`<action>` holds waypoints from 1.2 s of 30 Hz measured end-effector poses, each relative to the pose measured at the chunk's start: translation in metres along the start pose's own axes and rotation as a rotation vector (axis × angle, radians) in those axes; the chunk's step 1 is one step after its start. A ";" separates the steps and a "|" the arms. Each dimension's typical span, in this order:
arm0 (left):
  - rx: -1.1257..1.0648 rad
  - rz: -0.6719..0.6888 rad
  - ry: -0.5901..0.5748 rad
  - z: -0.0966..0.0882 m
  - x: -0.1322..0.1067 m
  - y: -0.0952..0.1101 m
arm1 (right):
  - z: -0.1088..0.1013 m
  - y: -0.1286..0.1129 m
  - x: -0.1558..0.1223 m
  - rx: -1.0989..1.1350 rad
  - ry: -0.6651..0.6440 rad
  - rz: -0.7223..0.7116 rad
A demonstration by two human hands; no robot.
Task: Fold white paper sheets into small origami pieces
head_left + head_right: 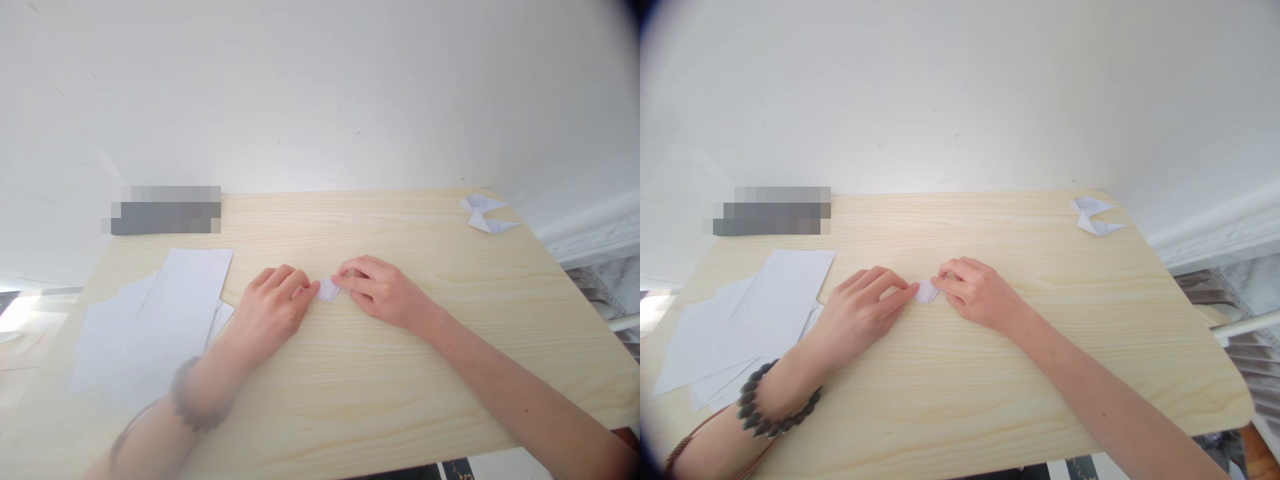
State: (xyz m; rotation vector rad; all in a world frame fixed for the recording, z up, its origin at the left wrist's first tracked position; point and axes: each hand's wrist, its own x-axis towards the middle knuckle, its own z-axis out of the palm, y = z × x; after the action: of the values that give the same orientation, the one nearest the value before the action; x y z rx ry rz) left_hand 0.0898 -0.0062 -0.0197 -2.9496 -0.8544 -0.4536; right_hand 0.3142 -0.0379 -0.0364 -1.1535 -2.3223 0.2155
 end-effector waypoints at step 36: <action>-0.667 -0.347 0.162 0.001 0.009 0.010 | 0.003 -0.021 0.008 0.351 0.224 0.285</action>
State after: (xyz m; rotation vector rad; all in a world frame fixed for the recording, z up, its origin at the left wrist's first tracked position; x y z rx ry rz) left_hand 0.1030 -0.0098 -0.0171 -3.2425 -1.4365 -1.1863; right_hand 0.2938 -0.0442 -0.0283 -1.2493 -1.8311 0.5439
